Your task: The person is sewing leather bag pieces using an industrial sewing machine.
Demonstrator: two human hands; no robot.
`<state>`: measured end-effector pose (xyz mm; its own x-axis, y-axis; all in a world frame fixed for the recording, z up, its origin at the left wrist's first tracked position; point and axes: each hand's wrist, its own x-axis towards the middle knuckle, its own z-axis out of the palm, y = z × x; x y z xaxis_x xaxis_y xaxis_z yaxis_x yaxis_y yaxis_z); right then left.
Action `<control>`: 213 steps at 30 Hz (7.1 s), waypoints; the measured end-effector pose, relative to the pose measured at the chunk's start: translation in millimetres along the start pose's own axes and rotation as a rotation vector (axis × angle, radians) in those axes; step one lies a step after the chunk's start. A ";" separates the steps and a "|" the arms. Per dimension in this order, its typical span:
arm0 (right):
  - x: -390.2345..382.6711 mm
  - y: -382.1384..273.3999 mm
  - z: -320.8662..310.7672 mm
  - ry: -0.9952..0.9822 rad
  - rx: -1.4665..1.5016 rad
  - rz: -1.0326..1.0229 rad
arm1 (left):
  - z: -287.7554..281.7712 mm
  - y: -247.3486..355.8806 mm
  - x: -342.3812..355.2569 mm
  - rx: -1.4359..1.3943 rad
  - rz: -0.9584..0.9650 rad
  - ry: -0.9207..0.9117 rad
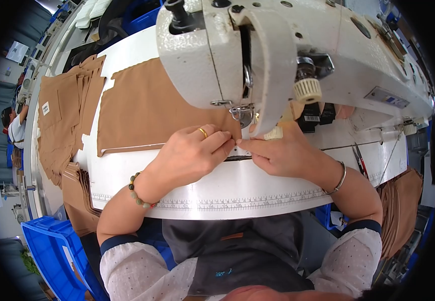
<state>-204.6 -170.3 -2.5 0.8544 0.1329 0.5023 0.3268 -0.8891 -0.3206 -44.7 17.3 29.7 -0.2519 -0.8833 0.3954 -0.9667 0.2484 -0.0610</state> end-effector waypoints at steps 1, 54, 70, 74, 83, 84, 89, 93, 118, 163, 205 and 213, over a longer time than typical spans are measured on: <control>0.1 -0.1 -0.5 0.000 0.000 0.000 | 0.1 -0.1 0.3 0.000 0.001 0.000; 27.1 -102.4 23.6 0.332 0.219 0.346 | -178.2 70.6 -42.1 0.132 -0.770 0.249; -60.2 -149.0 4.7 -0.235 -0.231 -0.077 | -79.3 26.1 -90.1 -0.526 -0.980 -0.098; -55.7 -148.7 4.3 -0.260 -0.175 -0.058 | -52.2 34.5 -69.7 -0.601 -0.953 0.057; 22.7 -86.1 -6.5 0.145 1.000 0.403 | -85.0 59.6 -68.5 -1.114 -1.074 0.143; 23.9 -88.8 -11.3 0.144 1.004 0.398 | -89.6 58.0 -74.4 -1.122 -1.074 0.175; 19.1 -105.9 -35.0 -0.043 1.210 0.581 | -107.3 58.9 -77.3 -1.071 -0.985 0.242; 9.6 -113.5 -43.3 -0.058 1.236 0.635 | -105.9 67.8 -61.2 -1.164 -1.008 0.290; 75.6 -147.3 11.5 0.473 -0.222 -0.686 | -190.9 16.2 -40.6 -0.350 -0.836 -0.104; -6.4 -31.6 23.5 0.021 -0.514 -0.363 | 20.3 -49.1 25.2 -0.604 -0.761 -0.006; -10.7 -52.0 13.2 -0.061 -0.408 -0.173 | 8.0 39.3 -4.1 -0.075 -0.390 -0.011; -0.1 -35.2 20.6 0.050 -0.426 -0.170 | 17.1 23.3 2.6 -0.052 -0.405 0.021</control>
<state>-207.9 -129.9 -7.8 0.7794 0.2801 0.5605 0.2564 -0.9588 0.1225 -68.6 14.0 13.6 0.1505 -0.9057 0.3962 -0.9839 -0.0981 0.1494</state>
